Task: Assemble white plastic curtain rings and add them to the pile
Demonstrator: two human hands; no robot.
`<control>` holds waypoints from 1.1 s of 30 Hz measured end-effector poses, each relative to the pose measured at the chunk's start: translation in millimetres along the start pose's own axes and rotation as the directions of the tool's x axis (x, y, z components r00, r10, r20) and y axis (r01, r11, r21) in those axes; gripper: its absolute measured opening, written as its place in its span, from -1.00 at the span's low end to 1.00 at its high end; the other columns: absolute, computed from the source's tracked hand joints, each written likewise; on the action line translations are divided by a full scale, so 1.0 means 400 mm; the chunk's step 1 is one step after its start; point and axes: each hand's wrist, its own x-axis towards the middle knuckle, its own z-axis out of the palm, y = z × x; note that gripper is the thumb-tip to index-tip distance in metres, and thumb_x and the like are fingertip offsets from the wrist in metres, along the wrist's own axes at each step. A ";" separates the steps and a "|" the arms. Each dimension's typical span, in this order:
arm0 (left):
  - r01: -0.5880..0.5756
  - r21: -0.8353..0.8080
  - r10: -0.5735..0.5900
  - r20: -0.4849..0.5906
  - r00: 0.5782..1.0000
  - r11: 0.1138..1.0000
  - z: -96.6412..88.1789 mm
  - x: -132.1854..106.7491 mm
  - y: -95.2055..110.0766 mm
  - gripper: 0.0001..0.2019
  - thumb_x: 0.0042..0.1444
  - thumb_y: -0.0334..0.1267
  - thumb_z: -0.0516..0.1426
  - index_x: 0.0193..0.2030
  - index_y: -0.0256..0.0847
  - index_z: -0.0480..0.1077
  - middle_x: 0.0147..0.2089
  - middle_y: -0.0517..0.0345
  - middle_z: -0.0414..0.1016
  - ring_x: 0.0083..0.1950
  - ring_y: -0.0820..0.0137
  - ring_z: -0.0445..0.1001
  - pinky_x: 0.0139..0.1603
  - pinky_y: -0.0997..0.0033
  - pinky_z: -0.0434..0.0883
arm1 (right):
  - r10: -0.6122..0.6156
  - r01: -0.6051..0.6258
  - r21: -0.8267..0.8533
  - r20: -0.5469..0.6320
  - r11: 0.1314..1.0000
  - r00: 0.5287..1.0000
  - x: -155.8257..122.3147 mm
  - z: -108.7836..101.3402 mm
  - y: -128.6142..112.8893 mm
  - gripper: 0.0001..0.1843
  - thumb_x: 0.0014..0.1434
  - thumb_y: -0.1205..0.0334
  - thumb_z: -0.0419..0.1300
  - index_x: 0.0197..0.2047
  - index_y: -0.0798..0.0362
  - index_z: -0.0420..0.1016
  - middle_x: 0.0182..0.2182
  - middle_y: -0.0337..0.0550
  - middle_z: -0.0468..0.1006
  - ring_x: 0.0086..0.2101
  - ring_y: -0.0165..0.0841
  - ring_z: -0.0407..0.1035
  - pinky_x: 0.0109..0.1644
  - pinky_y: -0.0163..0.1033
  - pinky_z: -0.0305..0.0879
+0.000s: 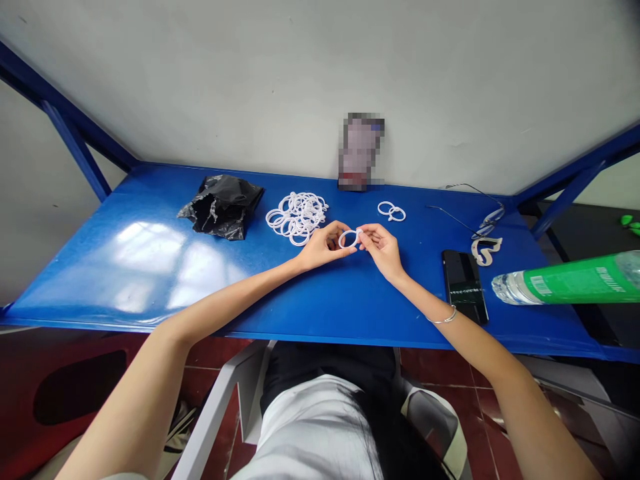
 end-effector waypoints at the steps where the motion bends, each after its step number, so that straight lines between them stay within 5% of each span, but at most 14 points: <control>1: 0.000 -0.002 0.000 -0.001 1.000 1.000 0.000 0.000 0.000 -0.52 -0.01 0.02 0.29 -0.08 -0.25 0.32 -0.38 0.25 0.35 -0.48 0.59 0.27 -0.49 0.61 0.26 | -0.005 0.005 -0.006 -0.004 1.000 1.000 -0.001 0.000 0.000 -0.71 0.15 -0.03 0.26 -0.21 0.00 0.49 -0.37 -0.22 0.54 -0.43 -0.45 0.42 -0.31 -0.29 0.40; 17: 0.002 0.035 -0.001 -0.031 1.000 0.999 0.000 0.006 -0.010 -0.47 0.03 0.01 0.26 0.04 -0.21 0.25 -0.30 0.19 0.38 -0.41 0.54 0.35 -0.45 0.59 0.32 | -0.079 0.072 -0.170 -0.035 0.983 0.996 -0.012 0.001 -0.004 -0.73 0.16 -0.02 0.24 -0.19 -0.01 0.50 -0.32 -0.17 0.57 -0.35 -0.36 0.45 -0.27 -0.23 0.39; 33: 0.017 -0.026 -0.018 -0.061 0.998 1.000 0.000 0.005 -0.008 -0.51 -0.03 0.02 0.31 -0.11 -0.26 0.31 -0.34 0.18 0.42 -0.42 0.54 0.36 -0.45 0.58 0.31 | -0.171 0.144 -0.332 -0.054 0.932 0.984 -0.010 0.000 -0.014 -0.79 0.19 0.03 0.23 -0.26 0.00 0.48 -0.33 -0.18 0.57 -0.37 -0.36 0.43 -0.30 -0.24 0.33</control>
